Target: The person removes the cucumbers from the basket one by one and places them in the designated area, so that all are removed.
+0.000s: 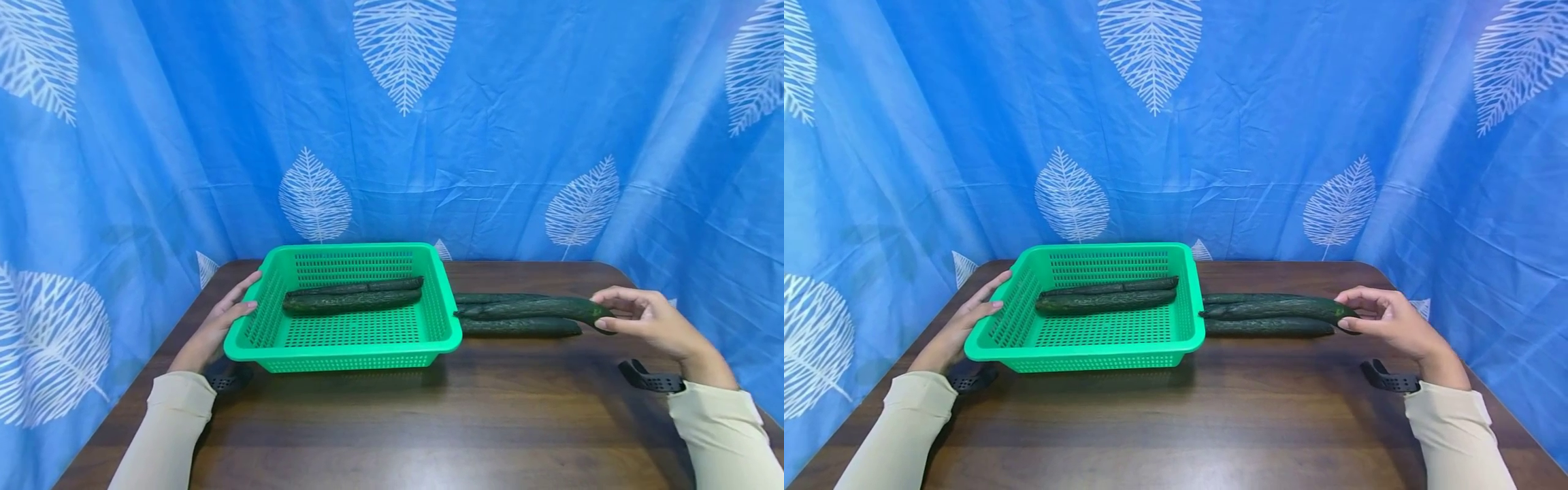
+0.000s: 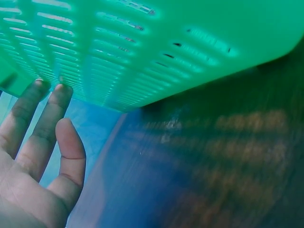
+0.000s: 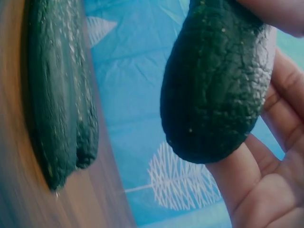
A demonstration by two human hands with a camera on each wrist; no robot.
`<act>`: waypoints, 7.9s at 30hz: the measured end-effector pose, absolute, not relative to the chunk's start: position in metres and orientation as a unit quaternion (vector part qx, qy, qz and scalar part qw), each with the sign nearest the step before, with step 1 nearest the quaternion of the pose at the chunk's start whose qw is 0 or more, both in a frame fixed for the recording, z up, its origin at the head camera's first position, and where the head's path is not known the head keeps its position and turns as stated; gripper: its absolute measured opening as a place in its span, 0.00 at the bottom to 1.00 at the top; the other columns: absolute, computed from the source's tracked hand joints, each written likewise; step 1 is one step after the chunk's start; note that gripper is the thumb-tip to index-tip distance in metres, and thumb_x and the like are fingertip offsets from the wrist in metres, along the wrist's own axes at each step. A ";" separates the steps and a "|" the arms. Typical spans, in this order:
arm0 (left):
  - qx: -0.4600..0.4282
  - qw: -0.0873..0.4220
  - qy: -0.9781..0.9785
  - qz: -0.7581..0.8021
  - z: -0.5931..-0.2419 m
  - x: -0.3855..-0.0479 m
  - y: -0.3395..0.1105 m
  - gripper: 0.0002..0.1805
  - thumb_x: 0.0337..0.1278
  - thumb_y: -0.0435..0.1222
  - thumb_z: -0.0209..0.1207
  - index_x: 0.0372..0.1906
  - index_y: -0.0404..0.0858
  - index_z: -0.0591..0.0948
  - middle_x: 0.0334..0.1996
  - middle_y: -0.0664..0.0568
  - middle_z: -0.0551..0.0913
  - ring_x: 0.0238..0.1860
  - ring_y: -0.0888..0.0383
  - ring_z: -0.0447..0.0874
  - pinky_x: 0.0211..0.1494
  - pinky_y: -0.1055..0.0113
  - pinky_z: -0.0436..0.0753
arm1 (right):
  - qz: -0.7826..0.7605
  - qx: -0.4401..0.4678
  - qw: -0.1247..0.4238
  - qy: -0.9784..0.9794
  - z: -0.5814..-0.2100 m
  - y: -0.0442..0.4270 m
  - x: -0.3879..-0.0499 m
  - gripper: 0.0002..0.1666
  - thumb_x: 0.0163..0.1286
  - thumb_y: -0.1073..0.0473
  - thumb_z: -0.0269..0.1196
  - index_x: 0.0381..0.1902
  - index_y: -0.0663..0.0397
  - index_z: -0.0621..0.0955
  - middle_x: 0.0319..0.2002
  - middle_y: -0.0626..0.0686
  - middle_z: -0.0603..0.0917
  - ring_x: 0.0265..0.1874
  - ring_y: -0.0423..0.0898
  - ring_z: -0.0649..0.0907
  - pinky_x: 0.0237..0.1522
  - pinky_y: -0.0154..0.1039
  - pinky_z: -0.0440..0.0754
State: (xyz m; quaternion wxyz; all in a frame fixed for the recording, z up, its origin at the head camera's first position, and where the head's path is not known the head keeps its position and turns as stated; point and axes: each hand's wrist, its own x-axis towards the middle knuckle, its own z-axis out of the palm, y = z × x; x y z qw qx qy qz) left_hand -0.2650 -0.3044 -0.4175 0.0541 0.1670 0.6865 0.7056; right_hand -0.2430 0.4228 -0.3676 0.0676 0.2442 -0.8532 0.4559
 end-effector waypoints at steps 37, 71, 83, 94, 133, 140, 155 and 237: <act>0.151 0.056 0.689 0.707 -0.415 -0.263 -0.304 0.36 0.89 0.37 0.47 0.90 0.49 0.49 0.60 0.64 0.81 0.50 0.61 0.90 0.48 0.64 0.90 | 0.345 0.264 0.075 -0.898 -0.413 0.385 -0.270 0.15 0.62 0.71 0.78 0.48 0.62 0.90 0.44 0.45 0.91 0.44 0.30 0.85 0.46 0.26 0.82; 0.153 0.059 0.683 0.711 -0.416 -0.264 -0.304 0.33 0.88 0.37 0.46 0.88 0.53 0.53 0.58 0.63 0.82 0.50 0.62 0.90 0.48 0.65 0.90 | 0.385 0.206 -0.002 -0.899 -0.406 0.389 -0.269 0.18 0.73 0.66 0.71 0.58 0.68 0.86 0.51 0.58 0.88 0.46 0.33 0.83 0.45 0.33 0.84; 0.171 0.056 0.669 0.721 -0.418 -0.265 -0.305 0.32 0.88 0.35 0.46 0.87 0.52 0.56 0.60 0.61 0.81 0.51 0.63 0.89 0.49 0.67 0.89 | 0.441 0.155 -0.020 -0.884 -0.384 0.372 -0.267 0.24 0.82 0.58 0.66 0.67 0.70 0.80 0.58 0.51 0.87 0.50 0.30 0.84 0.48 0.35 0.85; 0.172 0.058 0.669 0.721 -0.418 -0.266 -0.302 0.36 0.88 0.35 0.47 0.90 0.46 0.50 0.61 0.60 0.80 0.52 0.62 0.89 0.51 0.65 0.89 | 0.504 0.211 -0.064 -0.835 -0.364 0.330 -0.277 0.23 0.83 0.62 0.63 0.68 0.70 0.78 0.57 0.41 0.87 0.57 0.40 0.86 0.56 0.35 0.85; 0.153 0.053 0.679 0.716 -0.416 -0.264 -0.300 0.40 0.88 0.37 0.48 0.90 0.40 0.43 0.62 0.61 0.79 0.53 0.62 0.89 0.52 0.65 0.89 | 0.522 0.275 -0.099 -0.801 -0.318 0.198 -0.341 0.26 0.77 0.63 0.68 0.68 0.70 0.79 0.64 0.69 0.83 0.59 0.57 0.86 0.63 0.51 0.85; 0.154 0.052 0.675 0.719 -0.416 -0.263 -0.301 0.40 0.88 0.36 0.48 0.90 0.40 0.43 0.62 0.61 0.79 0.52 0.61 0.89 0.51 0.64 0.90 | 0.523 0.269 -0.122 -0.800 -0.316 0.180 -0.349 0.25 0.77 0.61 0.68 0.68 0.64 0.81 0.63 0.61 0.85 0.64 0.64 0.83 0.66 0.52 0.83; 0.152 0.054 0.670 0.724 -0.418 -0.262 -0.303 0.39 0.88 0.37 0.49 0.90 0.42 0.45 0.62 0.61 0.81 0.51 0.60 0.90 0.50 0.64 0.90 | 0.523 0.270 -0.149 -0.795 -0.319 0.131 -0.367 0.25 0.81 0.68 0.63 0.70 0.75 0.76 0.67 0.73 0.79 0.66 0.69 0.80 0.70 0.64 0.76; 0.153 0.045 0.669 0.726 -0.419 -0.263 -0.297 0.39 0.88 0.36 0.49 0.90 0.38 0.44 0.64 0.60 0.77 0.52 0.62 0.89 0.52 0.66 0.89 | 0.215 0.290 -0.157 -0.919 -0.356 0.071 -0.377 0.22 0.68 0.64 0.77 0.60 0.58 0.89 0.59 0.56 0.87 0.57 0.54 0.84 0.58 0.50 0.85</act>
